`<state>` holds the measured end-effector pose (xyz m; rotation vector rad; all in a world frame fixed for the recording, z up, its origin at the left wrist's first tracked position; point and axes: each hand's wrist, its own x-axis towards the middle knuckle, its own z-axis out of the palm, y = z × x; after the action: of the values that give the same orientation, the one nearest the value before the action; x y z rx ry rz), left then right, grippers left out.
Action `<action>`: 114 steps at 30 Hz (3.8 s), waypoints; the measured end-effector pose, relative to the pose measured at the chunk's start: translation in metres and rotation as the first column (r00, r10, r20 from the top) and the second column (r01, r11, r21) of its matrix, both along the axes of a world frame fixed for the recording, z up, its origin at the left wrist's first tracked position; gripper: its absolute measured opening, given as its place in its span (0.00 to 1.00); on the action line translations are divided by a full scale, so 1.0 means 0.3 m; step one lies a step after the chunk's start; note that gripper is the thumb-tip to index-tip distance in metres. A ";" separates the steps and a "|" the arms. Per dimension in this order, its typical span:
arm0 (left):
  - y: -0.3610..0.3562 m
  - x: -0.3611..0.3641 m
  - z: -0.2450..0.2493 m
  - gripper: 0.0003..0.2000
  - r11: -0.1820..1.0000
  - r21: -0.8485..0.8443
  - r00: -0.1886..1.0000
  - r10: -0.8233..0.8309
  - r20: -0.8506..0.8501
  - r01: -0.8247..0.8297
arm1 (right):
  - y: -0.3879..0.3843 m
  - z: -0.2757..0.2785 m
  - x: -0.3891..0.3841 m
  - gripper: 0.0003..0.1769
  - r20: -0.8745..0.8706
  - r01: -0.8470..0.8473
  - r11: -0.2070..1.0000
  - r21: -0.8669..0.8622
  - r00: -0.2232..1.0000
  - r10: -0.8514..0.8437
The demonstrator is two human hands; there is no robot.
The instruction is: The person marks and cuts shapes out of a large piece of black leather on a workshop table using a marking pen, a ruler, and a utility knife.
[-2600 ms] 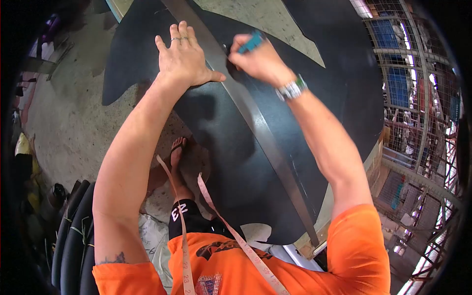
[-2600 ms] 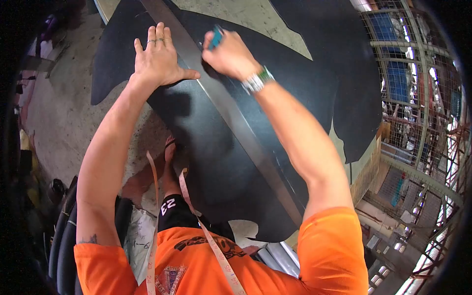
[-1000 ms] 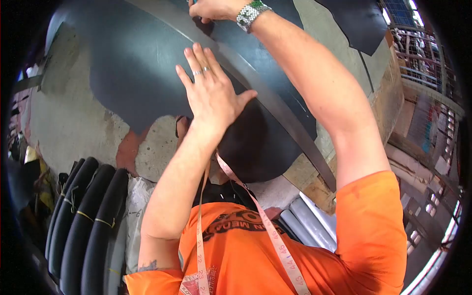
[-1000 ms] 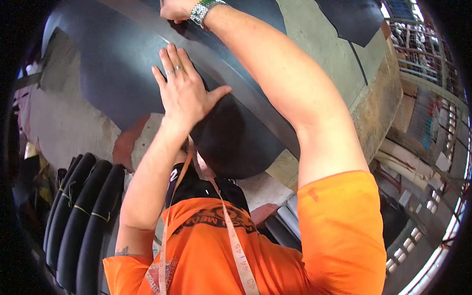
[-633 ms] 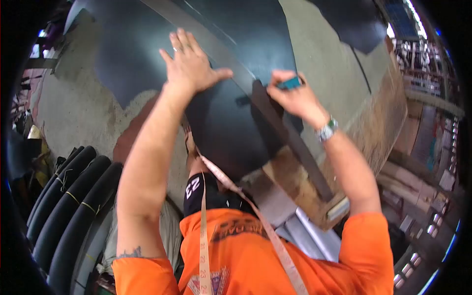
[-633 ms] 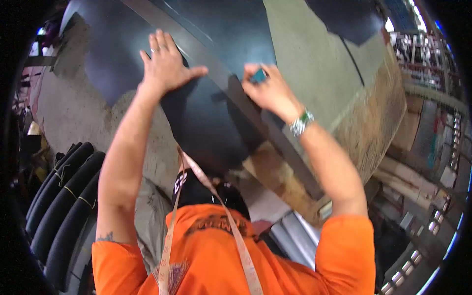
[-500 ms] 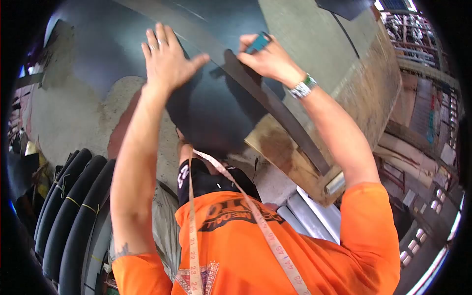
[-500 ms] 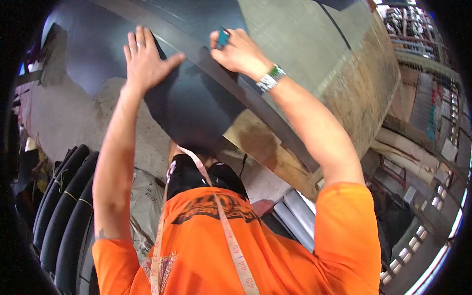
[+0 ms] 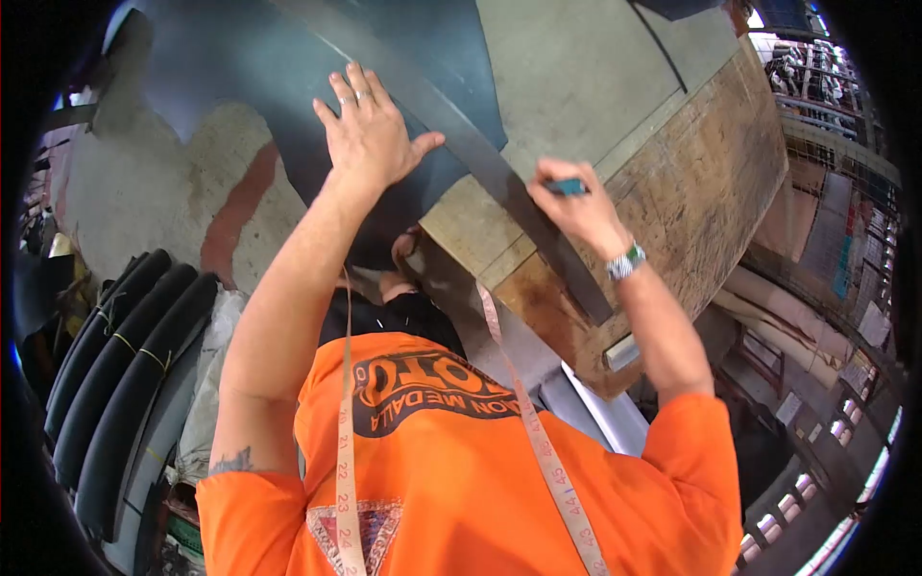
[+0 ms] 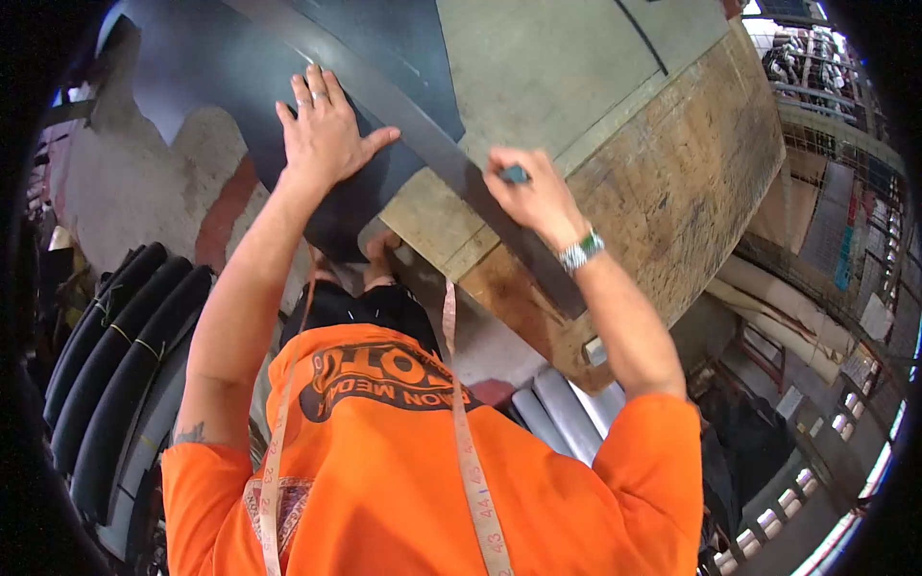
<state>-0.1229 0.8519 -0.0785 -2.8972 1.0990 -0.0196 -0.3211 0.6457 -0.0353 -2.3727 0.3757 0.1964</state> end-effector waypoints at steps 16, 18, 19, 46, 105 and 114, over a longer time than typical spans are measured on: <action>0.011 0.109 0.164 0.66 0.901 0.302 0.943 -0.251 -0.219 0.311 | -0.117 -0.124 0.313 0.38 0.159 0.291 0.850 -0.440 0.956 -0.245; 0.029 0.138 0.171 0.65 0.885 0.282 0.925 -0.323 -0.200 0.370 | 0.015 -0.200 0.473 0.43 0.151 0.351 0.825 -0.442 0.936 -0.318; 0.043 0.159 0.169 0.65 0.876 0.251 0.906 -0.365 -0.215 0.412 | 0.087 -0.215 0.544 0.47 0.122 0.408 0.753 -0.517 0.905 -0.407; -0.131 1.882 0.036 0.20 0.087 -0.292 0.201 -0.540 -0.817 -0.953 | 0.582 1.134 0.530 0.18 0.088 0.923 0.366 0.115 0.358 -0.930; 3.712 3.889 0.793 0.21 -0.624 -0.778 0.612 0.645 -0.458 0.076 | 2.544 0.960 5.932 0.17 0.372 -0.754 0.520 -0.401 0.385 0.845; 3.874 4.715 0.424 0.20 -0.953 -0.304 0.912 0.135 -0.388 0.012 | 2.701 0.742 6.655 0.18 0.265 -0.690 0.608 -0.393 0.548 0.793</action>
<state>1.2915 2.0140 0.0487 0.4844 0.3059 0.7798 1.6752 1.4561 0.1873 -2.5830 -0.9261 0.0169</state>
